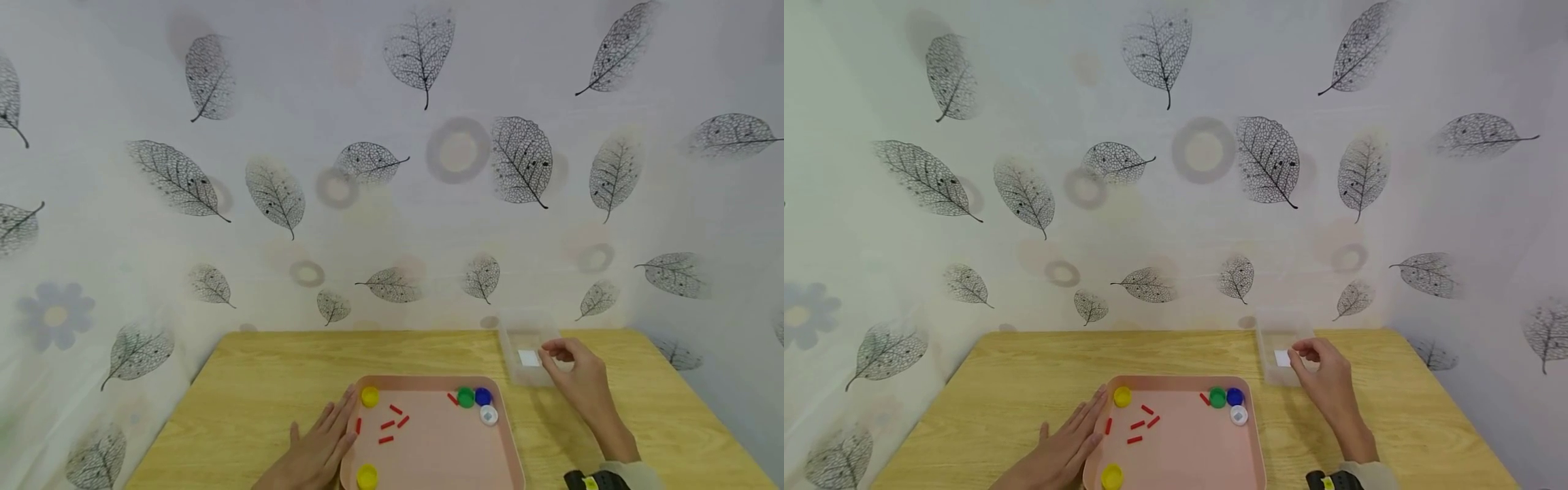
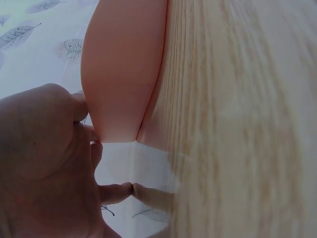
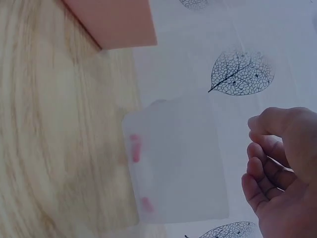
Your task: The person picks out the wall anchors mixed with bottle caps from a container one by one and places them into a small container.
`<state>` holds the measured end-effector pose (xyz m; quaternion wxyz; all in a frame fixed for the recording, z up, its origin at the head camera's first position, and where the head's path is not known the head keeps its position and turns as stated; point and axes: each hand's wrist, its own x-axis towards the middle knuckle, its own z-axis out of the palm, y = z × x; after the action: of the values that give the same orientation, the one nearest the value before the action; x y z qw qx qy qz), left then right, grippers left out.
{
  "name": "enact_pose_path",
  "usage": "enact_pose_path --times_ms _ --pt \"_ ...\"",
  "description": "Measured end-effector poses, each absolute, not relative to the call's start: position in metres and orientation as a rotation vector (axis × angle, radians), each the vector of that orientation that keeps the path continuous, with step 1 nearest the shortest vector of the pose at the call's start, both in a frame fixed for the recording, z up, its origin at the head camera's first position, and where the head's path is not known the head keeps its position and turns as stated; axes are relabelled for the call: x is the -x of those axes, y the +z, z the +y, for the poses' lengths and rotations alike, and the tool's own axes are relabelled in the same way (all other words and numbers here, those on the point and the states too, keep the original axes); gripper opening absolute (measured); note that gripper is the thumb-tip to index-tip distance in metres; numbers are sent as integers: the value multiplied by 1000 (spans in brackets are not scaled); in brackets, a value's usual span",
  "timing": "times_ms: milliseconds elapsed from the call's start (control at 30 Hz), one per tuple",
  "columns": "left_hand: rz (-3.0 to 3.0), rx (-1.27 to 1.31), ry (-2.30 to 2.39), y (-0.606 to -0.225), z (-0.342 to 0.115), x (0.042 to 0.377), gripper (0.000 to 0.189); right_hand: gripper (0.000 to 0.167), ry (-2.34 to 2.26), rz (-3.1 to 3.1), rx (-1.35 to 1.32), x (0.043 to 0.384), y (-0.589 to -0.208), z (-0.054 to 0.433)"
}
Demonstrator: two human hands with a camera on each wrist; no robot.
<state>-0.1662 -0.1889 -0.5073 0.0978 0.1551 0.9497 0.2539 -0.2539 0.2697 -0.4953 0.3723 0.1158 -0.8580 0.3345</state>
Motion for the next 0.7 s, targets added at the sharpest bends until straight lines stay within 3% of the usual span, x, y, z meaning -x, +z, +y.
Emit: enact_pose_path --times_ms 700 --pt "2817 -451 729 -510 -189 168 64 12 1183 -2262 -408 222 -454 222"
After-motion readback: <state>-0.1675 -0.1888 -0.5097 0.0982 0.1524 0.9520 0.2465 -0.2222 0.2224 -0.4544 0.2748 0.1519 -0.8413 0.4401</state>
